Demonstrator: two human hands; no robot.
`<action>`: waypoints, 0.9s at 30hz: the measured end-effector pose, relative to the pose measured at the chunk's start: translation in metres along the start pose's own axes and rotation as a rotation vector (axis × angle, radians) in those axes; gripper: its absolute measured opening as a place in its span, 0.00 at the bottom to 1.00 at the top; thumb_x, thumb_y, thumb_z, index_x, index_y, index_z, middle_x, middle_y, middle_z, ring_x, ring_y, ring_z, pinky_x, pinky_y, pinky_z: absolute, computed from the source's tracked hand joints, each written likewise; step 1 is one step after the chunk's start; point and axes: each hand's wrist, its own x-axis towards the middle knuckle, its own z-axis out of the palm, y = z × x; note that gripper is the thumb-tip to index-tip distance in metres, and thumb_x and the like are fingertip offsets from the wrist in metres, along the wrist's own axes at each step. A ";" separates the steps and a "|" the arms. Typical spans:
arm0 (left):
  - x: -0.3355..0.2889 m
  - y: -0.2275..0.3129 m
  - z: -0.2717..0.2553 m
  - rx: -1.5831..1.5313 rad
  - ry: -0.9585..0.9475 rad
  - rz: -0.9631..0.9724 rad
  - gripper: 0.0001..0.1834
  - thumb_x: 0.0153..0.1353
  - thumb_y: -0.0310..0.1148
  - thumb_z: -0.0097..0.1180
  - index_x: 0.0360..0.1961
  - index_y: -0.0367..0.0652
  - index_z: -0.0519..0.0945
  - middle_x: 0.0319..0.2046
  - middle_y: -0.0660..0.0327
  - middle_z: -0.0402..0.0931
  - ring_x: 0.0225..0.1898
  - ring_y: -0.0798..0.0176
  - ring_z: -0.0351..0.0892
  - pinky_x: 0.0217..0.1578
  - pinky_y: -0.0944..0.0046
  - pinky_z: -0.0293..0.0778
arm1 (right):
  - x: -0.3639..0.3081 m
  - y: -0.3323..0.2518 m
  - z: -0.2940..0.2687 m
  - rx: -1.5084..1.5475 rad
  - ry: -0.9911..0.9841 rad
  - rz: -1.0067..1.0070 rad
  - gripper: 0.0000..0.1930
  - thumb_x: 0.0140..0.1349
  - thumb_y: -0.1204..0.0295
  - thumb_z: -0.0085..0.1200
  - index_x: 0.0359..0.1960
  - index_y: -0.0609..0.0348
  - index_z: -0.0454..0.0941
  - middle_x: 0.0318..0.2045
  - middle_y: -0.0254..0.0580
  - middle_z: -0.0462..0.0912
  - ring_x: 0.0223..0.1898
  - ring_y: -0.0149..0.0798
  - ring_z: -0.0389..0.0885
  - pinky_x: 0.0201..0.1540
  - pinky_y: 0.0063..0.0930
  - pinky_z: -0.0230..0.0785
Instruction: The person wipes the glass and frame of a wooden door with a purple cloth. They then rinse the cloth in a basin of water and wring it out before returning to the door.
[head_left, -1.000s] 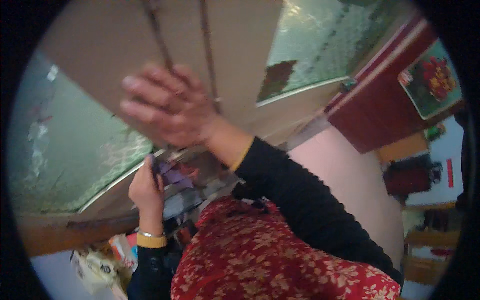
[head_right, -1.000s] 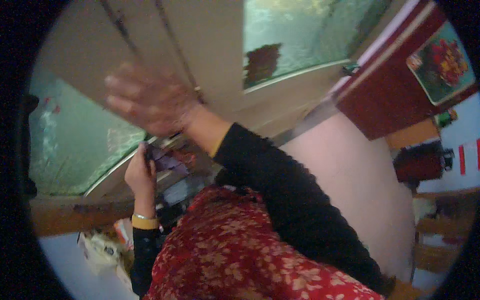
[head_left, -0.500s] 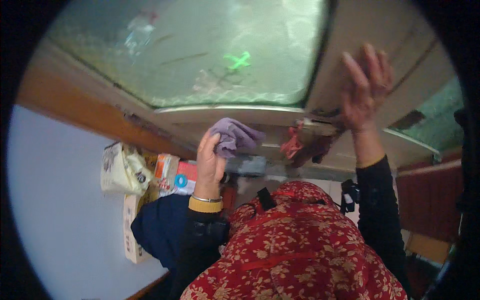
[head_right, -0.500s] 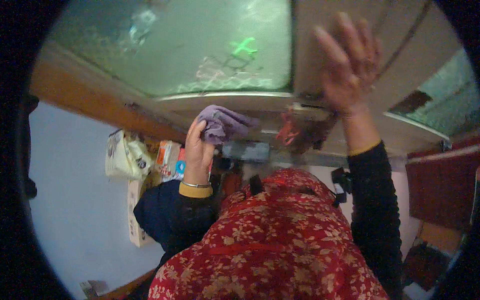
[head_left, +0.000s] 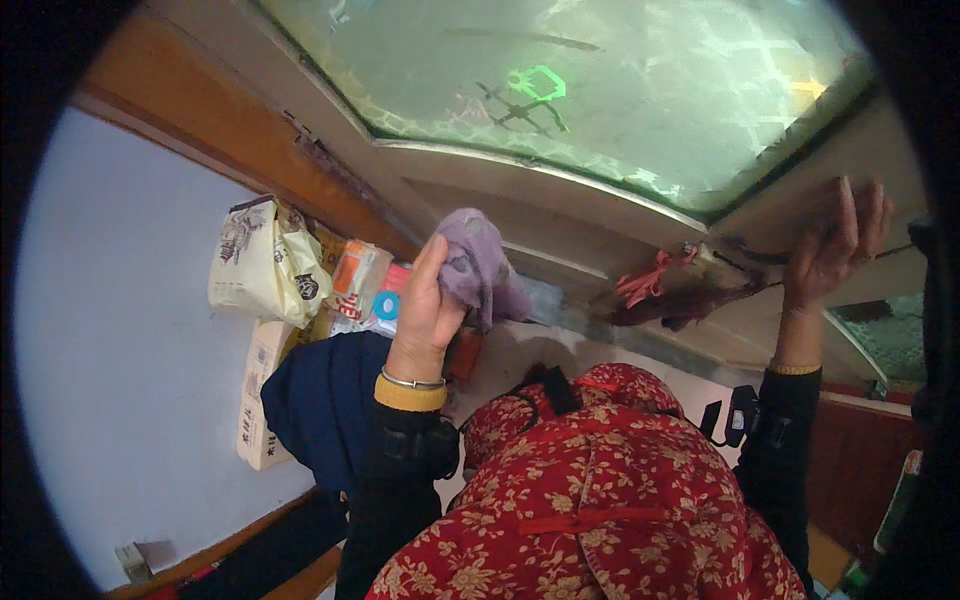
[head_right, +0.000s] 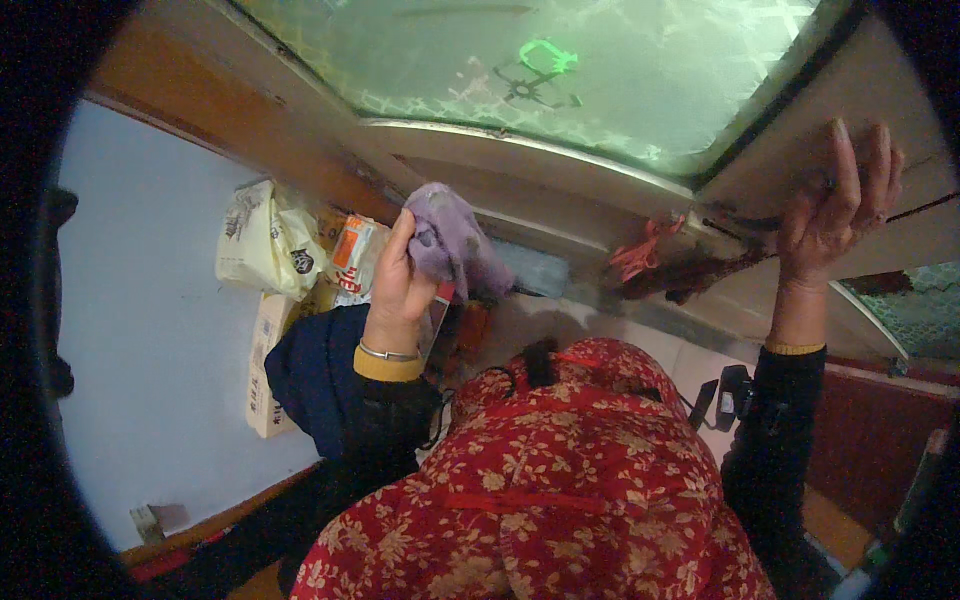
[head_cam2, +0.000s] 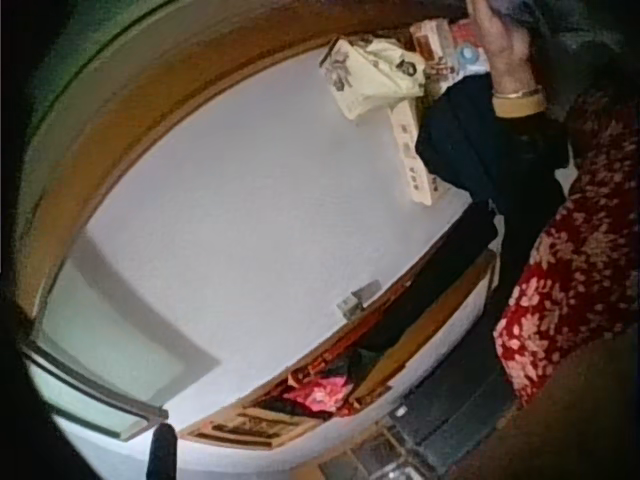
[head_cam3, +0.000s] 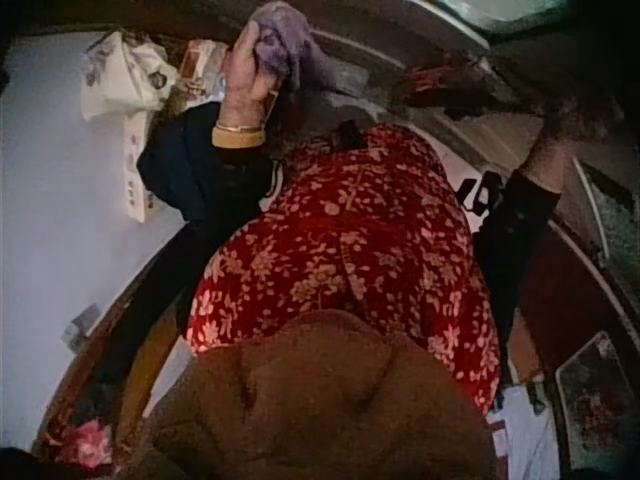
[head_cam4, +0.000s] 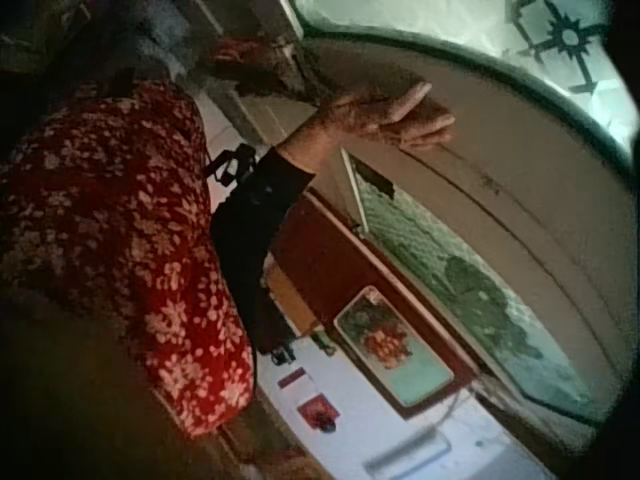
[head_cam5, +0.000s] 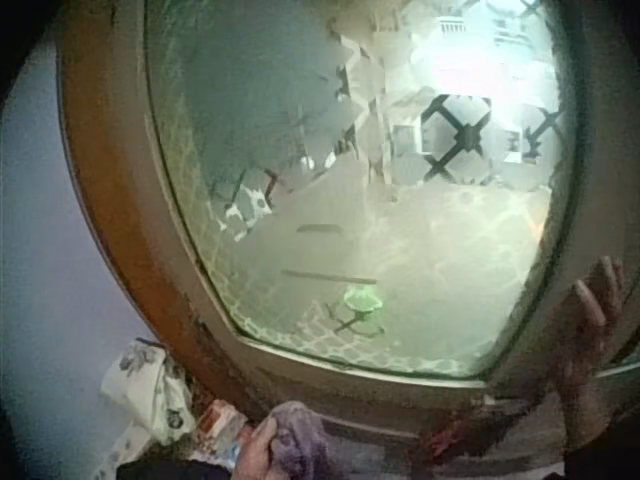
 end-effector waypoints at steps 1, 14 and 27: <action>0.001 0.001 -0.001 -0.012 0.016 -0.016 0.22 0.72 0.40 0.46 0.60 0.36 0.71 0.54 0.54 0.76 0.55 0.56 0.76 0.58 0.54 0.70 | -0.001 0.000 0.000 -0.009 0.000 -0.004 0.20 0.68 0.65 0.41 0.61 0.51 0.71 0.63 0.48 0.69 0.66 0.52 0.63 0.70 0.50 0.50; 0.003 0.006 -0.009 -0.286 0.010 -0.086 0.23 0.72 0.47 0.45 0.58 0.42 0.73 0.54 0.56 0.76 0.57 0.53 0.73 0.61 0.50 0.67 | -0.001 -0.007 0.000 -0.047 -0.029 -0.033 0.20 0.70 0.65 0.42 0.62 0.54 0.70 0.64 0.48 0.66 0.67 0.50 0.61 0.71 0.52 0.47; 0.003 0.006 -0.007 -0.140 0.020 0.074 0.25 0.63 0.33 0.58 0.61 0.43 0.69 0.55 0.58 0.73 0.58 0.55 0.71 0.60 0.51 0.68 | 0.000 -0.008 0.001 -0.070 -0.033 -0.023 0.21 0.71 0.62 0.41 0.62 0.54 0.70 0.66 0.51 0.64 0.68 0.56 0.58 0.71 0.53 0.47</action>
